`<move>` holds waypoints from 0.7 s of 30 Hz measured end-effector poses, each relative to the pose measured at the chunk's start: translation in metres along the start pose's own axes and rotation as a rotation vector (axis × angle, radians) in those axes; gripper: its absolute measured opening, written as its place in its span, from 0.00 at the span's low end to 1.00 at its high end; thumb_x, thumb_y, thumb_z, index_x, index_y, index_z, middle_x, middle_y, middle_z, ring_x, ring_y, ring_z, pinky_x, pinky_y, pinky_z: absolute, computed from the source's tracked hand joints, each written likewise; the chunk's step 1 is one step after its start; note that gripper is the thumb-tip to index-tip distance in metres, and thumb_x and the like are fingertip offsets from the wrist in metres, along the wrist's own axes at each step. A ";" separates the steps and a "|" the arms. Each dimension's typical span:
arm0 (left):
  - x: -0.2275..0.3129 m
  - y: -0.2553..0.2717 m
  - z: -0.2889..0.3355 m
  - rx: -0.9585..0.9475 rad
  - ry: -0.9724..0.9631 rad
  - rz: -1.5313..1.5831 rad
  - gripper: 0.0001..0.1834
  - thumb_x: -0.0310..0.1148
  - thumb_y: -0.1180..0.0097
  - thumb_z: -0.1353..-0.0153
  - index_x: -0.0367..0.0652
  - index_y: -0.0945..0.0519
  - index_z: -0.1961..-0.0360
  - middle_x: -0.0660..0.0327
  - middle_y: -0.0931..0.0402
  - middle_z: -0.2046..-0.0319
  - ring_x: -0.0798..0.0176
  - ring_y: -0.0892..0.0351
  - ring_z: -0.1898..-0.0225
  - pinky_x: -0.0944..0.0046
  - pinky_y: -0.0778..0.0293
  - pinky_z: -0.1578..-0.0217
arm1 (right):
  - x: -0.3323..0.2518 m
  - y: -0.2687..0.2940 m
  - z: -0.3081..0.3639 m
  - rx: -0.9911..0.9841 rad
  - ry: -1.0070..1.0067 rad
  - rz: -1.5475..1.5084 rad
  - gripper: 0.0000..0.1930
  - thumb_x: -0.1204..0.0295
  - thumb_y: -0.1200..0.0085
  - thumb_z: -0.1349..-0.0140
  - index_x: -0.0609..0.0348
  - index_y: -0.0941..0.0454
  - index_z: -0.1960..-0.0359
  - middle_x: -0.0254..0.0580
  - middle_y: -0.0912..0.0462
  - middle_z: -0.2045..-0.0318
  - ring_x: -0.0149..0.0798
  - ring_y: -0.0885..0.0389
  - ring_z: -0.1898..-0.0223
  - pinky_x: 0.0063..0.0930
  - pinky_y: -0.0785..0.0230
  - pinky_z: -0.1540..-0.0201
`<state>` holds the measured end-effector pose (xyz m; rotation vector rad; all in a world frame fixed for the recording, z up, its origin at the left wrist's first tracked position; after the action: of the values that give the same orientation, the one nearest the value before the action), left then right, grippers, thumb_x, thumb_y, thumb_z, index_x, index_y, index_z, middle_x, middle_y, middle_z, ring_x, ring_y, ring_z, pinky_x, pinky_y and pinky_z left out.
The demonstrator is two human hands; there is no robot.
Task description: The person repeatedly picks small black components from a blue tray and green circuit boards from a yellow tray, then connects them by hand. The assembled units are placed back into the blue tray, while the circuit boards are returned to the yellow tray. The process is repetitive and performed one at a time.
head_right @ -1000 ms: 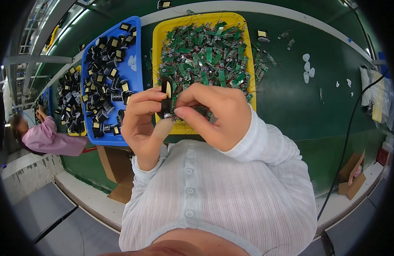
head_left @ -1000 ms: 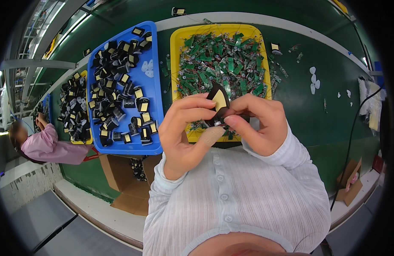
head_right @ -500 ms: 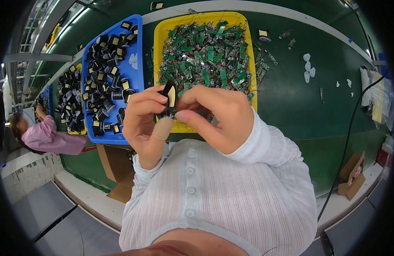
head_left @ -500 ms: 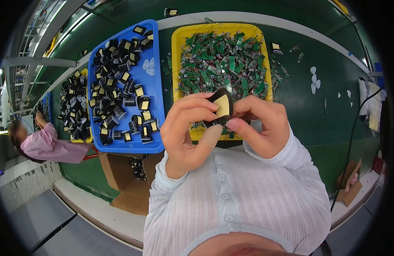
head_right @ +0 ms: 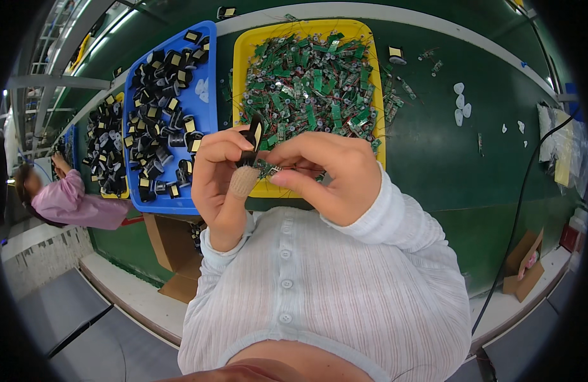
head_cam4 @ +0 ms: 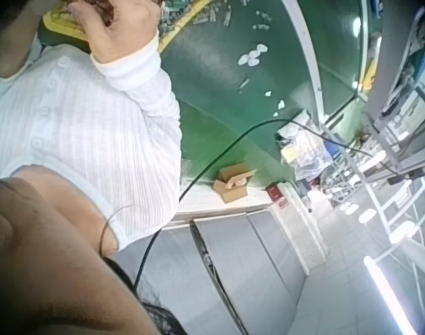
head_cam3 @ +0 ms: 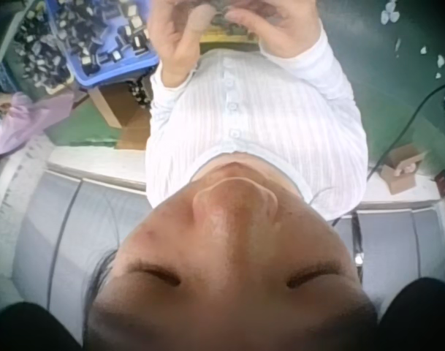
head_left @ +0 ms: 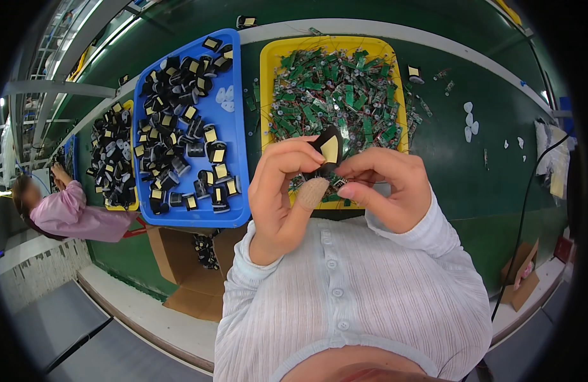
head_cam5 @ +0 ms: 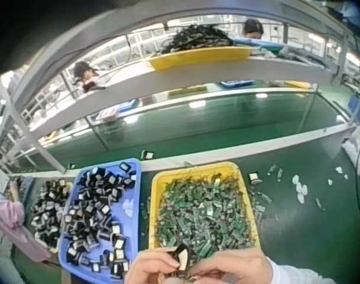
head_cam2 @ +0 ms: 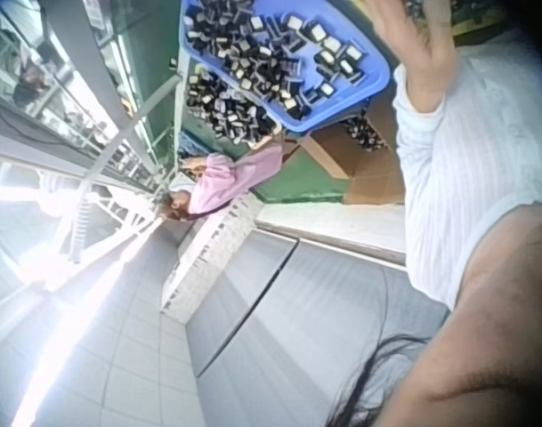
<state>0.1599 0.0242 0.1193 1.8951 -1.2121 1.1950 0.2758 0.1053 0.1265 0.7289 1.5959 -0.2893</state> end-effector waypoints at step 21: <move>-0.005 0.005 0.005 -0.090 0.146 -0.156 0.17 0.38 0.55 0.43 0.34 0.25 0.64 0.57 0.27 0.73 0.64 0.31 0.76 0.70 0.36 0.74 | -0.003 0.000 0.008 -0.020 -0.091 -0.222 0.06 0.80 0.46 0.49 0.66 0.27 0.69 0.38 0.26 0.77 0.27 0.25 0.79 0.17 0.33 0.76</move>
<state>0.1566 0.0200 0.1126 1.7688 -1.0052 1.1537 0.2821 0.0997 0.1279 0.5160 1.5918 -0.4618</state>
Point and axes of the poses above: each hand's wrist, its own z-axis away from the middle knuckle, its own y-axis out of the back of the hand, x = y × z, the point moved 6 cm from there along -z, towards the middle knuckle
